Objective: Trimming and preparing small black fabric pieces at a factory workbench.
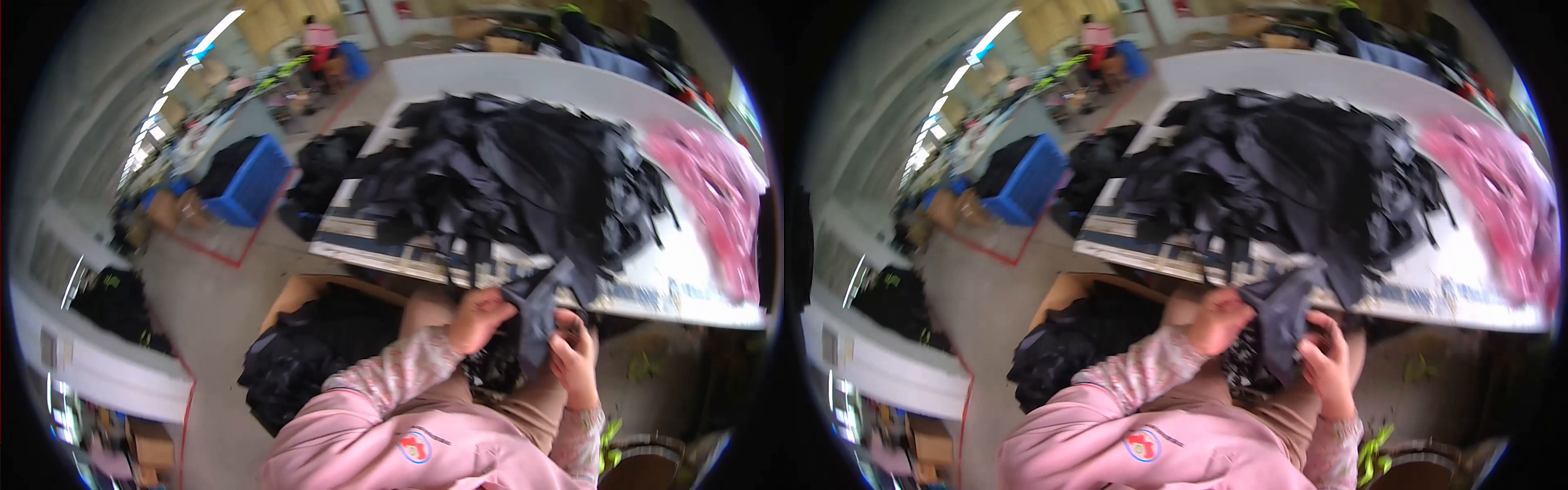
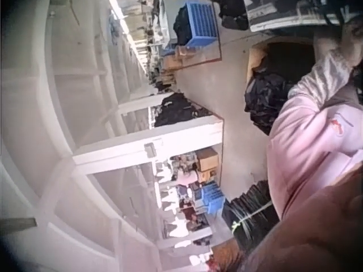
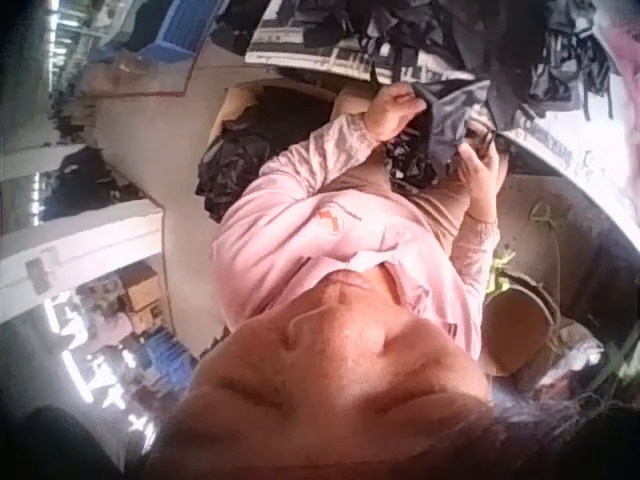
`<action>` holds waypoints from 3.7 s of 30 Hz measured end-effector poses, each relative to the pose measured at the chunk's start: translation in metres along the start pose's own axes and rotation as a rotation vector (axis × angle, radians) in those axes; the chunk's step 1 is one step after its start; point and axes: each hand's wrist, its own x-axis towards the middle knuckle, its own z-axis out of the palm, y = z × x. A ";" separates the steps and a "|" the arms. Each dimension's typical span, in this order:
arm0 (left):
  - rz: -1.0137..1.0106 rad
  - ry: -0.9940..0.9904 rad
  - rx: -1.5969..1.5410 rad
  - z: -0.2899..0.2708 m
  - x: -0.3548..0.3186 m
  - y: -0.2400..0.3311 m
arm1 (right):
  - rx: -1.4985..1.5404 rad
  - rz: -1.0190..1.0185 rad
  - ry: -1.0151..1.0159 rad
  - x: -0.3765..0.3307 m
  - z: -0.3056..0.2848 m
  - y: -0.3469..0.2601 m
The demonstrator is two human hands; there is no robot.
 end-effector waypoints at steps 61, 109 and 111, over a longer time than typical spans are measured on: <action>0.365 -0.294 0.742 0.025 -0.005 0.019 | -0.841 -0.660 0.111 0.006 0.028 -0.007; -0.107 -0.408 -0.013 0.034 -0.014 0.025 | -0.143 -0.251 -0.214 0.006 0.017 -0.023; -0.069 -0.394 -0.049 0.037 -0.015 0.025 | -0.071 -0.166 -0.235 0.006 0.017 -0.023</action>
